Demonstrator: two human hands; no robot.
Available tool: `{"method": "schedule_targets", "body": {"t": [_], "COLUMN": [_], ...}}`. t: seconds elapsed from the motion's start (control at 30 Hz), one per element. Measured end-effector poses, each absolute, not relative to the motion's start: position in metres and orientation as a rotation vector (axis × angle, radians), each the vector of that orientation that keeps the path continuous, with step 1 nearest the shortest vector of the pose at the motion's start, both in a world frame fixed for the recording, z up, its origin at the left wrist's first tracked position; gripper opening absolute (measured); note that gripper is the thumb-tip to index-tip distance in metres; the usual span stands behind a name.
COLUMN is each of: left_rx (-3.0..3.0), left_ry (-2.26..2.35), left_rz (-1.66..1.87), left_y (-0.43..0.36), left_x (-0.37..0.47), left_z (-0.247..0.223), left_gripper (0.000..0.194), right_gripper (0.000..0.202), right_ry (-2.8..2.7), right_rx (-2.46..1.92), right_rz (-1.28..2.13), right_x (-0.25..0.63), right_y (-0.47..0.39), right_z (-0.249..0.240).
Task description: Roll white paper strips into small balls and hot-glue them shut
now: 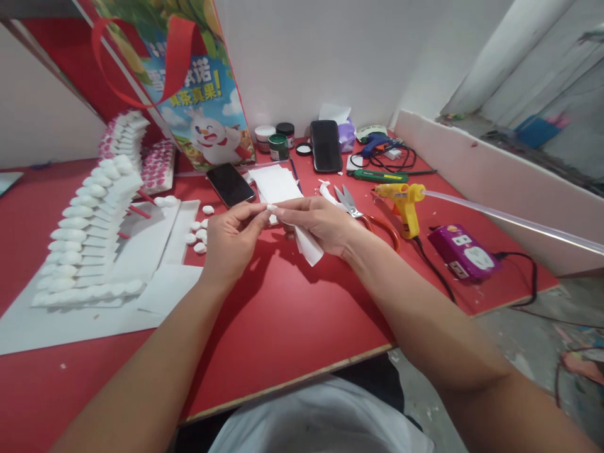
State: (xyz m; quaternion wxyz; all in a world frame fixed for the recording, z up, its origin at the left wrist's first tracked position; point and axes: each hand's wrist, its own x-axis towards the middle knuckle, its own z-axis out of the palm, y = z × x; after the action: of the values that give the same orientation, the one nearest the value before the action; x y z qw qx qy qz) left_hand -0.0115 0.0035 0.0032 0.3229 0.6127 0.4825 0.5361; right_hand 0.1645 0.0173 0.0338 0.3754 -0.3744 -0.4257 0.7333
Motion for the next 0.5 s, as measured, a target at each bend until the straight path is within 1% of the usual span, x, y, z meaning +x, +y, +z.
{"method": "schedule_targets", "body": {"t": [0.27, 0.43, 0.5], "left_rx": [1.540, 1.647, 1.764], "left_ry": [1.289, 1.323, 1.330], "left_rz": [1.423, 1.467, 1.508], "left_y": [0.000, -0.004, -0.005], "left_x": [-0.006, 0.001, 0.001], "left_z": [0.006, 0.007, 0.007], "left_gripper": [0.014, 0.013, 0.012], "right_gripper": [0.019, 0.018, 0.016], "right_ry": [-1.319, -1.571, -1.652], "right_rx": [-1.220, -1.308, -1.304], "right_rz": [1.393, 0.833, 0.704], "right_x": [0.158, 0.152, 0.150], "right_y": [0.016, 0.009, 0.005], "right_z": [0.030, 0.026, 0.026]}}
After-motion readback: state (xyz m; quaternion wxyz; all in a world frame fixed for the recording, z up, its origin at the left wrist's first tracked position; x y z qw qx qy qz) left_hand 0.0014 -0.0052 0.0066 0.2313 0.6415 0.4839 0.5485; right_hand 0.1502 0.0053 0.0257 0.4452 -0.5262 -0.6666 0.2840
